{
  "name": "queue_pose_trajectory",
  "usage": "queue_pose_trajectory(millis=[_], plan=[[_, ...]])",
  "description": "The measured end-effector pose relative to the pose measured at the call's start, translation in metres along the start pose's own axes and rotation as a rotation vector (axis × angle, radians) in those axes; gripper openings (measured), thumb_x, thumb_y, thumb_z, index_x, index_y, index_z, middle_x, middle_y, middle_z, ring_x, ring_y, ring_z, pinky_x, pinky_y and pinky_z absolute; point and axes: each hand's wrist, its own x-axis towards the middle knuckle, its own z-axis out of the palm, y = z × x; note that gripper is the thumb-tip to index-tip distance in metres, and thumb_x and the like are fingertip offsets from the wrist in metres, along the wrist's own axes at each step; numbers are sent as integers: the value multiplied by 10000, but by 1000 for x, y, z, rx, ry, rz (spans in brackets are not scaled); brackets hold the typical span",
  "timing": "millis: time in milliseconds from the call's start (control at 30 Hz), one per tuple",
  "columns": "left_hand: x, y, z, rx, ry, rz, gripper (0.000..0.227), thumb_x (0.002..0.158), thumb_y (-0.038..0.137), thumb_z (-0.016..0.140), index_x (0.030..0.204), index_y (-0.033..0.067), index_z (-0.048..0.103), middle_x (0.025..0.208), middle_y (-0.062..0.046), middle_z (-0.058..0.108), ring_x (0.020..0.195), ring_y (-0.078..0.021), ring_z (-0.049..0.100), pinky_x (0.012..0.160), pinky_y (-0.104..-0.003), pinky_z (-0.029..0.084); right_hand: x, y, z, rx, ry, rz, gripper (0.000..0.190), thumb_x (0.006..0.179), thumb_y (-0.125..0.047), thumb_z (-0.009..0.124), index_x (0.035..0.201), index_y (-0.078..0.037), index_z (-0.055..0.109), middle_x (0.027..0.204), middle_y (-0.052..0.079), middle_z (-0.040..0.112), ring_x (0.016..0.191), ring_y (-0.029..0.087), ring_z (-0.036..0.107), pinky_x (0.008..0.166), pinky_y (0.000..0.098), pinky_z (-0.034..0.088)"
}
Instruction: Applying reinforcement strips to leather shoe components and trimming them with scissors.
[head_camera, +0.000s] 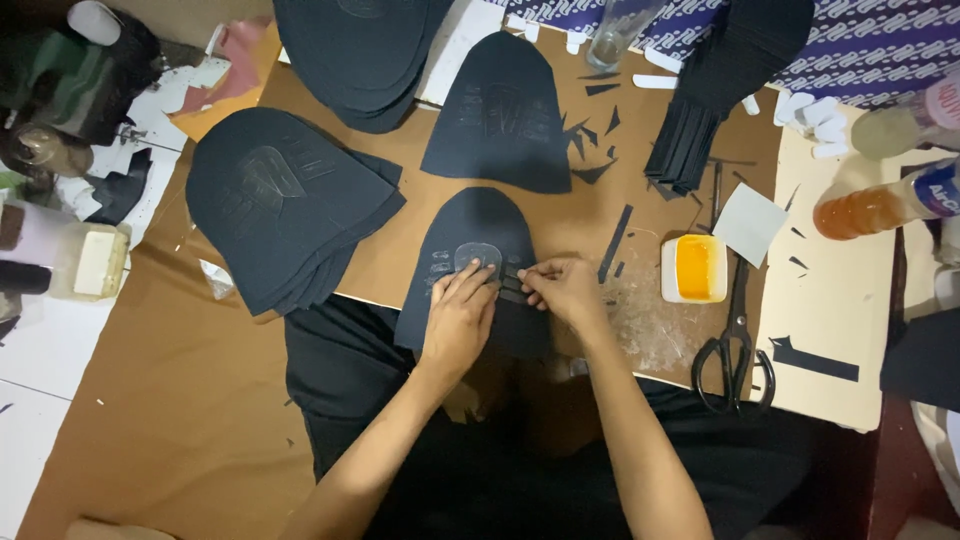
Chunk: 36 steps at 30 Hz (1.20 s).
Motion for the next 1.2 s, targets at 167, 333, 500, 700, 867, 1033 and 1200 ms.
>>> queue_pose_trajectory(millis=[167,333,500,700,867,1033,1200], plan=[[-6,-3,8,55,-42,30,277,966,132,616,1233,145,687,1314,-69,673,1338,-267,555,1062,-439,380,6,10,1,-3,-5,-11,287,847,-48,689,1065,137,712,792,238,748,567,193,703,497,259,588],[-6,4,12,136,-1,84,367,991,203,595,1354,167,645,1304,-134,629,1335,-340,534,1058,-493,386,2,2,1,-12,4,17,343,840,-72,696,1101,151,691,795,238,750,566,191,715,515,250,598],[-5,9,12,173,4,99,368,996,206,582,1351,136,653,1287,-180,610,1324,-373,529,1052,-513,385,14,15,5,-139,23,20,374,828,-169,740,1103,83,723,774,183,768,562,177,724,527,275,604],[-7,9,13,190,-14,104,402,994,205,567,1385,131,626,1300,-197,591,1328,-382,518,1064,-528,371,-1,-7,-8,-151,184,-38,267,849,-231,778,916,19,710,647,154,727,533,207,710,492,286,590],[-8,6,19,202,3,117,414,986,200,573,1391,123,610,1301,-206,580,1331,-395,513,1054,-538,374,-3,-7,1,-296,158,-36,308,843,-248,790,910,32,681,607,147,712,493,204,691,446,285,549],[-7,2,25,194,5,97,420,994,233,556,1399,135,604,1307,-186,589,1334,-374,517,1061,-523,374,-2,-4,5,-453,237,-156,238,866,-199,789,848,20,695,611,151,700,491,210,678,439,282,516],[-10,-2,26,207,-7,76,483,990,289,566,1452,150,555,1344,-146,578,1353,-316,498,1077,-496,350,-11,-2,-1,-663,247,-175,309,933,-380,717,959,-73,707,872,192,755,938,412,735,797,491,577]])
